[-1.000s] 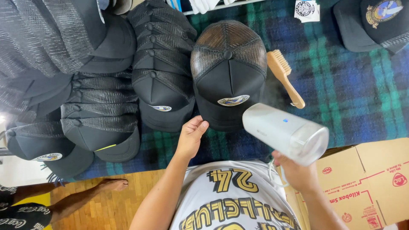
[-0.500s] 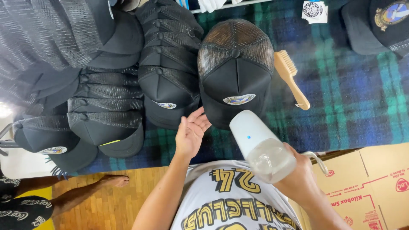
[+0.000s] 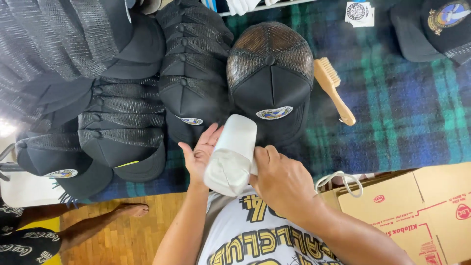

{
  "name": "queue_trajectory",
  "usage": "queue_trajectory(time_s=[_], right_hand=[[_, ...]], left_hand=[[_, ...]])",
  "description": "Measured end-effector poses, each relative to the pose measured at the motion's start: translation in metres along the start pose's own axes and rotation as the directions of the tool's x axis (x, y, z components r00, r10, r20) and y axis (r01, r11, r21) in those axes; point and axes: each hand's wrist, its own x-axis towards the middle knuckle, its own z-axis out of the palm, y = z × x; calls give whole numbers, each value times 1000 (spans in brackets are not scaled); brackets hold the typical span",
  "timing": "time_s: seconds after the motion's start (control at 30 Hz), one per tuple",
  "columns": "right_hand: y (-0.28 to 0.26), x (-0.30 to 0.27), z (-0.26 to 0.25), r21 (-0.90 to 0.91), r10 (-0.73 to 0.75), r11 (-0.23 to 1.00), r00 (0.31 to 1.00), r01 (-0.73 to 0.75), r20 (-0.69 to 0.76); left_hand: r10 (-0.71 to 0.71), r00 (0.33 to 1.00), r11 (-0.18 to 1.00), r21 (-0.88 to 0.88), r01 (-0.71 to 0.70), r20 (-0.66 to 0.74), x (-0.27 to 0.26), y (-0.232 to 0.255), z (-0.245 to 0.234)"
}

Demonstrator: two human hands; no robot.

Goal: A person is cleaning and reshaping a black mesh cap using a wooden brush and a handheld steamer.

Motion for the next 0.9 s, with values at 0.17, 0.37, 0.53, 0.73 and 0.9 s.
queue_trajectory(time_s=[0.17, 0.37, 0.53, 0.73, 0.9], right_hand=[[27, -38, 0, 122, 61, 990, 997, -66, 46], [85, -83, 15, 387, 456, 787, 875, -481, 161], [125, -87, 21, 571, 604, 622, 792, -536, 87], [148, -67, 7, 828, 533, 492, 845, -269, -42], [139, -38, -25, 929, 363, 365, 908, 70, -211]], left_hand=[[-61, 998, 980, 189, 56, 21, 3, 1, -4], [-106, 994, 851, 514, 107, -30, 8, -4, 12], [-30, 1000, 793, 608, 22, 2, 20, -26, 4], [-38, 999, 804, 593, 30, 0, 29, -29, 18], [-109, 985, 770, 615, 169, -134, 28, -26, 16]])
